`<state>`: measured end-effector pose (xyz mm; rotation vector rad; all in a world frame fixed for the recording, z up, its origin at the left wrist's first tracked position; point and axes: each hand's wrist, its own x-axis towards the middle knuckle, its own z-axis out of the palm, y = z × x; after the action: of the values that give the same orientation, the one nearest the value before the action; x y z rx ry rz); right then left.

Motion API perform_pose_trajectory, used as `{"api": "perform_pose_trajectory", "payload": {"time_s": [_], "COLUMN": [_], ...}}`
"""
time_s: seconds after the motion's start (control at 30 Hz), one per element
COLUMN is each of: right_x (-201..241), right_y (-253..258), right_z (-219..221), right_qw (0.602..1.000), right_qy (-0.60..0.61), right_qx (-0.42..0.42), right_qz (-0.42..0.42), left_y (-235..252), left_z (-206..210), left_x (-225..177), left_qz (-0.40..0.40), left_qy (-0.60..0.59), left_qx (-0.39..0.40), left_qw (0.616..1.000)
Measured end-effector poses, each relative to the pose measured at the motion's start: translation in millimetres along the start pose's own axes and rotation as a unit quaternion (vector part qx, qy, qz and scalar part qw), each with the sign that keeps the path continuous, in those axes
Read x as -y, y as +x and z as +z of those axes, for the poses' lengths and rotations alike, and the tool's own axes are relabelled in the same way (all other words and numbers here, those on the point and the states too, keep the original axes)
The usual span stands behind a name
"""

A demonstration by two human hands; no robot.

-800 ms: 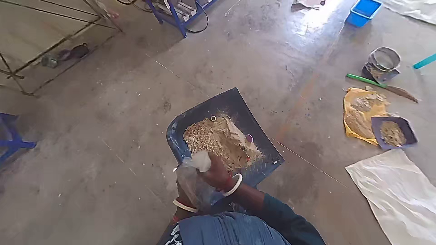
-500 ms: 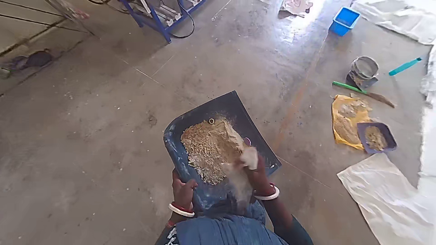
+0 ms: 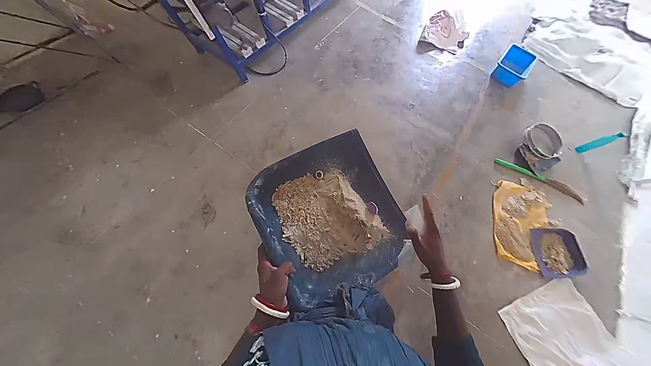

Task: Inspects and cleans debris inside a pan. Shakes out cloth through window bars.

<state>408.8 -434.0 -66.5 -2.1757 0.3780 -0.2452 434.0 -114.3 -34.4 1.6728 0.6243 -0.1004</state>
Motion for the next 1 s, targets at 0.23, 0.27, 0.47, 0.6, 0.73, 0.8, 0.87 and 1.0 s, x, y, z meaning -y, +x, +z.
{"api": "perform_pose_trajectory", "payload": {"time_s": [0.23, 0.27, 0.47, 0.6, 0.73, 0.8, 0.87, 1.0], "right_x": [-15.3, -14.4, 16.2, 31.7, 35.6, 32.2, 24.5, -6.8], "right_y": [115.6, 132.0, 235.3, 306.0, 381.5, 416.0, 446.2, 498.8], "right_z": [14.8, 17.5, 32.5, 49.7, 65.6, 68.6, 60.7, 29.2], "right_qw": [0.998, 0.998, 0.96, 0.941, 0.918, 0.904, 0.9, 0.937], "right_qy": [-0.04, -0.055, -0.177, -0.214, -0.239, -0.259, -0.259, -0.168], "right_qx": [-0.039, -0.023, 0.177, 0.207, 0.253, 0.278, 0.283, 0.244], "right_qz": [-0.003, 0.002, 0.126, 0.159, 0.188, 0.194, 0.206, 0.188], "left_y": [97.9, 113.9, 210.0, 266.3, 306.9, 325.0, 342.0, 373.4], "left_z": [73.6, 85.5, 156.0, 202.4, 242.3, 267.0, 294.5, 355.6], "left_x": [-49.5, -56.8, -116.9, -158.0, -188.2, -199.6, -209.3, -226.1], "left_qz": [0.024, 0.027, 0.032, 0.049, 0.063, 0.066, 0.062, 0.053], "left_qy": [0.01, 0.013, 0.025, 0.036, 0.051, 0.052, 0.054, 0.04], "left_qx": [0.033, 0.04, 0.097, 0.133, 0.168, 0.173, 0.176, 0.173], "left_qw": [0.999, 0.999, 0.994, 0.989, 0.982, 0.981, 0.981, 0.983]}}
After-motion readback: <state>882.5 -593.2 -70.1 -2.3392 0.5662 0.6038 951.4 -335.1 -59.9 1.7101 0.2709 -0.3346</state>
